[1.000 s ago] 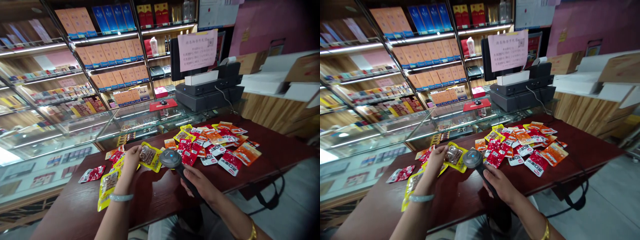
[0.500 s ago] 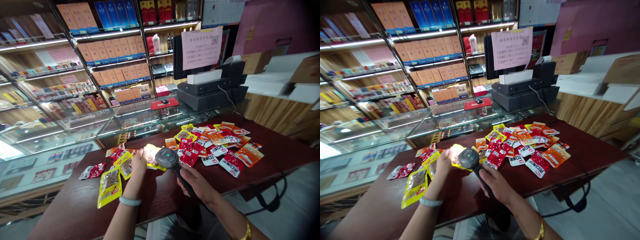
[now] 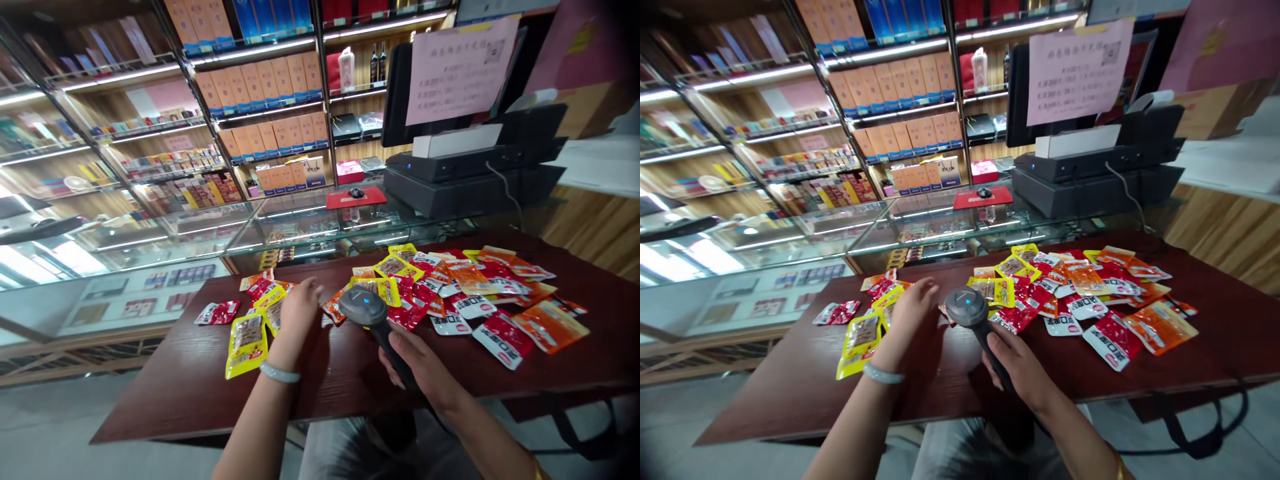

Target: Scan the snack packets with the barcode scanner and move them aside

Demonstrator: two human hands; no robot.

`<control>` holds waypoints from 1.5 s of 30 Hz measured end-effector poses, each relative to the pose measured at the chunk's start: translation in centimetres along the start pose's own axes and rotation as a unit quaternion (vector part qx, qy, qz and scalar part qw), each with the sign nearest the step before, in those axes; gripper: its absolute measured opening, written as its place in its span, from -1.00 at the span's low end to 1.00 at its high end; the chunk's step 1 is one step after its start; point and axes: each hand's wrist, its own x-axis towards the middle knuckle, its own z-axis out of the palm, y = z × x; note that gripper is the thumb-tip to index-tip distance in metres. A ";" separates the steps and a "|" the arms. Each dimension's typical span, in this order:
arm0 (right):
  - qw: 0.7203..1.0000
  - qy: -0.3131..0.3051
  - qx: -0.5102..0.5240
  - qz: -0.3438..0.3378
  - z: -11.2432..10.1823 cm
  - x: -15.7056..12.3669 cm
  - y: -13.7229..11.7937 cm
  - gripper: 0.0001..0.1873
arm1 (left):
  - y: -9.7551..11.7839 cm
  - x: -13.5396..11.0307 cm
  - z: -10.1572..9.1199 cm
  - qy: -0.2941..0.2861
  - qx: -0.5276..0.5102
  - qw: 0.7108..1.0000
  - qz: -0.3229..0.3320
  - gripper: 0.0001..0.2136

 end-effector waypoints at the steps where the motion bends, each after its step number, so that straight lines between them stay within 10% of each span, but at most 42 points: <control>1: 1.000 -0.004 -0.001 0.001 0.0 0.1 0.1 -0.51 | -1.1 -0.3 -1.2 0.023 0.093 0.995 -0.009 -0.56; 8: 0.999 -0.025 0.010 0.022 1.0 0.6 0.9 -0.50 | -8.3 -1.7 -5.6 -0.034 0.354 0.917 -0.181 0.09; 18: 0.999 -0.025 0.001 0.026 1.0 -0.1 0.6 -0.37 | -6.1 -0.6 -3.2 -0.073 0.305 0.948 -0.046 -0.12; 25: 1.000 -0.015 -0.011 0.019 0.4 -0.8 0.1 -0.35 | -6.6 -0.3 -1.0 -0.063 0.031 0.990 -0.121 -0.30; 31: 0.999 -0.034 -0.009 0.027 0.4 -1.0 0.4 -0.36 | -5.3 -0.8 -0.2 0.046 -0.237 0.967 -0.086 -0.19; 45: 0.997 -0.073 0.001 0.041 1.3 -0.9 0.7 -0.32 | -2.3 -1.9 -0.7 0.130 -0.295 0.946 -0.039 -0.33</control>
